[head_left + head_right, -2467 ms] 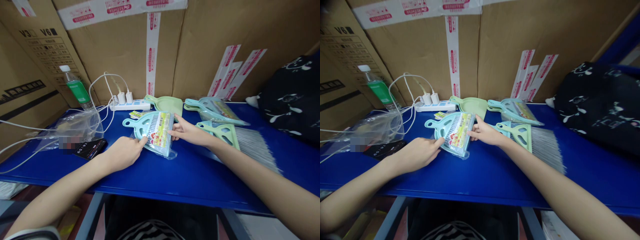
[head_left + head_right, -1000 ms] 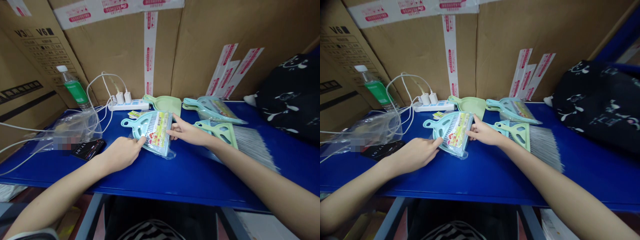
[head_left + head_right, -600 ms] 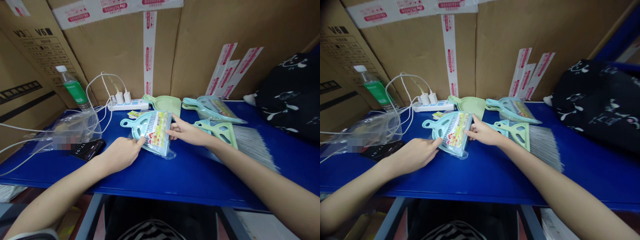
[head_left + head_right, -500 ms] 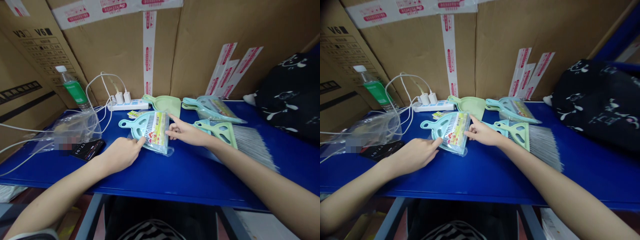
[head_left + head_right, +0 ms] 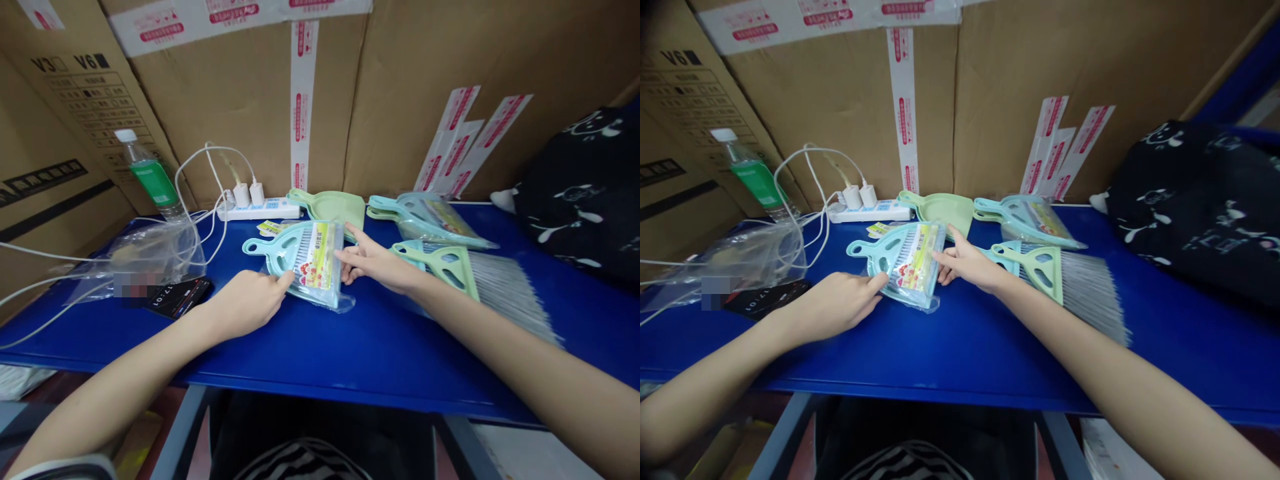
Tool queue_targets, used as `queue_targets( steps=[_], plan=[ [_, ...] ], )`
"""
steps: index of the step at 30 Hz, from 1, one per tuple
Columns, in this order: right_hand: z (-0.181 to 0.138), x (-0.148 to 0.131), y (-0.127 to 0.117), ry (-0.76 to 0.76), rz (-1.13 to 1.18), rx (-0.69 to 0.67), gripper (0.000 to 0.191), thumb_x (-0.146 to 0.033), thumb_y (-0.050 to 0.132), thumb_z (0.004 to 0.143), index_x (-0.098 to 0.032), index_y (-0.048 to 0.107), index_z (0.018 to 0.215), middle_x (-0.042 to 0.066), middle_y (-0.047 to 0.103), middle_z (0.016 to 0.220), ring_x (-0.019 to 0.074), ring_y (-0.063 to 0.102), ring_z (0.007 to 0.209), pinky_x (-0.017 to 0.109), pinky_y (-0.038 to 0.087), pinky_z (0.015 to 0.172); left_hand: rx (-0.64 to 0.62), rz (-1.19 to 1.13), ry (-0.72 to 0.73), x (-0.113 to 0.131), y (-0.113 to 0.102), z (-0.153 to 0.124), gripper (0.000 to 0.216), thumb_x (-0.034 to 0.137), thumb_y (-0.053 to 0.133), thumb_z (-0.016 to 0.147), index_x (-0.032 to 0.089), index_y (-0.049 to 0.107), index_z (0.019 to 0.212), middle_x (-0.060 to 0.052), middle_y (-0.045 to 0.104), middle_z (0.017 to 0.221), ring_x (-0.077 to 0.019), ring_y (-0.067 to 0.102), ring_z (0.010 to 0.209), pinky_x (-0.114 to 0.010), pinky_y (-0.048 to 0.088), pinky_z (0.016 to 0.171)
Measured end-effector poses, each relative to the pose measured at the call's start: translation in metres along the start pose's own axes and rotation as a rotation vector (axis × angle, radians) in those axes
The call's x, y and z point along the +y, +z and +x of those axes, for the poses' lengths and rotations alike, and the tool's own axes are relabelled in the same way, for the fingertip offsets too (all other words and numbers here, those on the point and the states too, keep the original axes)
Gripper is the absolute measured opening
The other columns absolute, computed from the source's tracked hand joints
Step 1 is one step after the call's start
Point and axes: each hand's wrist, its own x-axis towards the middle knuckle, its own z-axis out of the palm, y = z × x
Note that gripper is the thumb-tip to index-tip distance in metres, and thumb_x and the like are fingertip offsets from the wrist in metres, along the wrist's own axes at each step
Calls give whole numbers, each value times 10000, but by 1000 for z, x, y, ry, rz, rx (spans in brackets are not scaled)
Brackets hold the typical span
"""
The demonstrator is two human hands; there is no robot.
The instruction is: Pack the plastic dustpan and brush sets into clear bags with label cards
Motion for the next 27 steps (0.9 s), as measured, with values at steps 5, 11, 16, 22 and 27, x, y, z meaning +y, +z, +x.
queue_targets(
  steps=[5, 11, 16, 22, 27],
  plan=[
    [3, 3, -4, -36, 48, 16, 621, -208, 486, 921, -203, 136, 1434, -49, 547, 664, 137, 597, 572, 276, 572, 588, 8, -12, 29, -6, 1, 1, 204, 111, 317, 936, 145, 476, 1059, -44, 667, 718, -231, 675, 644, -296, 461, 533],
    [8, 6, -13, -105, 31, 124, 261, -186, 543, 866, -245, 389, 1069, -39, 553, 762, 123, 620, 651, 298, 591, 642, 37, -19, 40, -9, 0, -3, 240, 97, 301, 918, 174, 481, 1056, -33, 649, 690, -202, 659, 624, -273, 457, 552],
    [4, -2, -19, -65, -254, 127, 310, -259, 704, 748, -217, 448, 916, -59, 529, 597, 116, 566, 523, 245, 512, 498, 6, -11, 9, -8, -1, -2, 268, 93, 326, 885, 160, 499, 1078, -52, 667, 736, -210, 667, 666, -288, 485, 590],
    [-6, -18, -29, -17, -557, 11, 432, -492, 783, 582, -225, 461, 688, -53, 502, 550, 111, 522, 505, 237, 423, 444, 0, 45, -96, -7, -4, -1, 278, 67, 339, 867, 145, 531, 1052, -86, 685, 843, -220, 678, 733, -301, 499, 626],
    [-16, -27, -26, 63, -743, -171, 492, -624, 695, 599, -241, 386, 586, -36, 532, 492, 141, 565, 513, 249, 410, 452, 63, 57, -170, -7, -5, 0, 271, 263, 337, 954, 130, 573, 973, -97, 672, 818, -230, 663, 749, -309, 493, 638]
  ],
)
